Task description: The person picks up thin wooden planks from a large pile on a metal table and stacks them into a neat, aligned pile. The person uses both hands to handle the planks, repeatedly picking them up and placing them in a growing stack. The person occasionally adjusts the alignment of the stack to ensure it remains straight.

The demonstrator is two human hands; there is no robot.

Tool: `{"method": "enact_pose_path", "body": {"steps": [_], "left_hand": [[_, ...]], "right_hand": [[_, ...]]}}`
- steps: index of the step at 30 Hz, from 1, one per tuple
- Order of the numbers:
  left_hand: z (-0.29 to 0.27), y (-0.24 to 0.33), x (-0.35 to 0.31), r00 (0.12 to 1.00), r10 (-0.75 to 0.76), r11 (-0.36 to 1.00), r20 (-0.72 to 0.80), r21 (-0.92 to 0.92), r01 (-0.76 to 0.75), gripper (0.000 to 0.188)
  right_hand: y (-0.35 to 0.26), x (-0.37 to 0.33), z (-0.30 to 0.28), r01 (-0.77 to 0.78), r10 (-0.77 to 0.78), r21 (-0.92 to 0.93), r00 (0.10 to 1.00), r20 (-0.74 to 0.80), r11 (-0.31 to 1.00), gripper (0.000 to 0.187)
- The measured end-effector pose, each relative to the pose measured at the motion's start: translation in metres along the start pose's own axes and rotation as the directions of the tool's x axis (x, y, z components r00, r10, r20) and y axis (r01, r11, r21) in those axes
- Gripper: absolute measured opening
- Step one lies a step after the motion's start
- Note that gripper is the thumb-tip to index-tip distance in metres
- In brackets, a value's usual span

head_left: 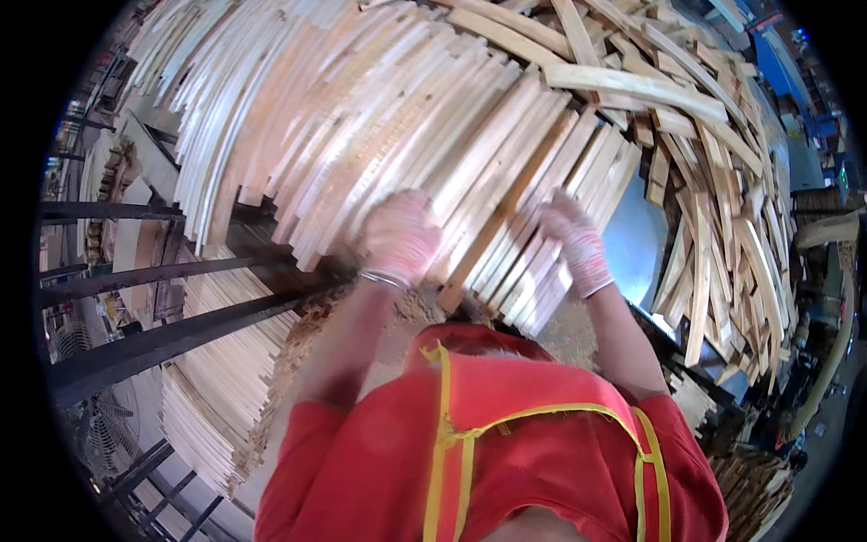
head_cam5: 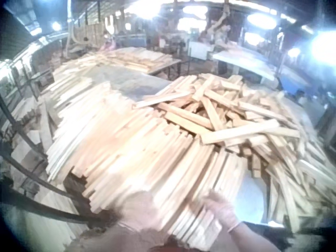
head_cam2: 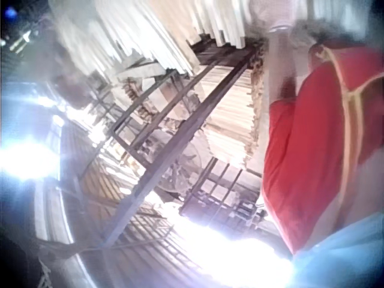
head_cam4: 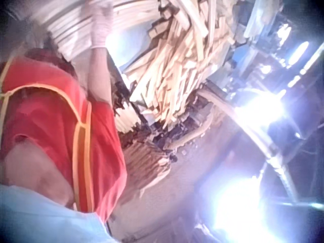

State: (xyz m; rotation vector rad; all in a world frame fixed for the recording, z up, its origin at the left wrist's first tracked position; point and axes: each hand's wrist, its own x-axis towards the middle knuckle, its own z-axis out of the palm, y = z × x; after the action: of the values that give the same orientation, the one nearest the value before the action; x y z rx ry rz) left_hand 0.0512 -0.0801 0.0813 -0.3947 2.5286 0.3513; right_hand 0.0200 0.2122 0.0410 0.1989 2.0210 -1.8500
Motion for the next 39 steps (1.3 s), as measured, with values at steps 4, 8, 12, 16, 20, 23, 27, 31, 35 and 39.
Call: {"method": "enact_pose_path", "body": {"steps": [4,8,12,16,20,23,27,31,35,39], "left_hand": [[0.013,-0.049,0.012,0.908,-0.032,0.974,-0.417,0.191,0.122,0.059],[0.049,-0.062,0.017,0.599,0.055,0.931,-0.799,0.257,0.257,0.07],[0.048,-0.071,0.023,0.604,0.066,0.955,-0.794,0.226,0.193,0.068],[0.067,-0.061,-0.023,0.576,0.144,0.984,-0.805,0.18,0.006,0.053],[0.126,-0.048,-0.076,0.919,-0.389,0.698,0.061,-0.632,0.337,0.033],[0.192,-0.037,-0.072,0.914,-0.284,-0.218,0.288,-0.948,0.231,0.032],[0.199,-0.008,-0.061,0.942,-0.201,-0.593,0.27,-0.799,0.103,0.037],[0.147,-0.006,-0.112,0.981,-0.191,-0.375,0.021,-0.925,-0.053,0.048],[0.029,-0.017,-0.094,0.968,0.19,-0.078,-0.167,-0.985,-0.154,0.058],[-0.011,0.013,-0.005,0.914,0.398,0.272,0.083,-0.962,-0.031,0.06]], "right_hand": [[0.048,0.011,-0.096,-0.028,0.0,-0.061,0.912,-0.41,0.998,0.086],[0.073,0.033,-0.127,-0.216,0.205,0.001,0.922,-0.327,0.976,0.094],[0.053,0.057,-0.094,-0.15,0.146,-0.036,0.985,-0.091,0.988,0.102],[0.045,0.054,-0.109,-0.186,0.18,-0.101,0.982,-0.06,0.977,0.095],[0.036,0.035,-0.114,-0.126,0.118,-0.067,0.987,-0.111,0.99,0.082],[0.041,0.027,-0.115,-0.167,0.167,-0.013,0.986,-0.029,0.986,0.082],[0.044,0.026,-0.105,-0.234,0.233,-0.06,0.972,-0.018,0.97,0.078],[0.056,0.019,-0.099,-0.299,0.296,0.059,0.953,0.057,0.952,0.066],[0.1,0.029,-0.085,-0.195,0.199,0.049,0.977,-0.072,0.98,0.061],[0.085,0.026,-0.069,-0.198,0.178,-0.141,0.974,-0.142,0.97,0.075]]}}
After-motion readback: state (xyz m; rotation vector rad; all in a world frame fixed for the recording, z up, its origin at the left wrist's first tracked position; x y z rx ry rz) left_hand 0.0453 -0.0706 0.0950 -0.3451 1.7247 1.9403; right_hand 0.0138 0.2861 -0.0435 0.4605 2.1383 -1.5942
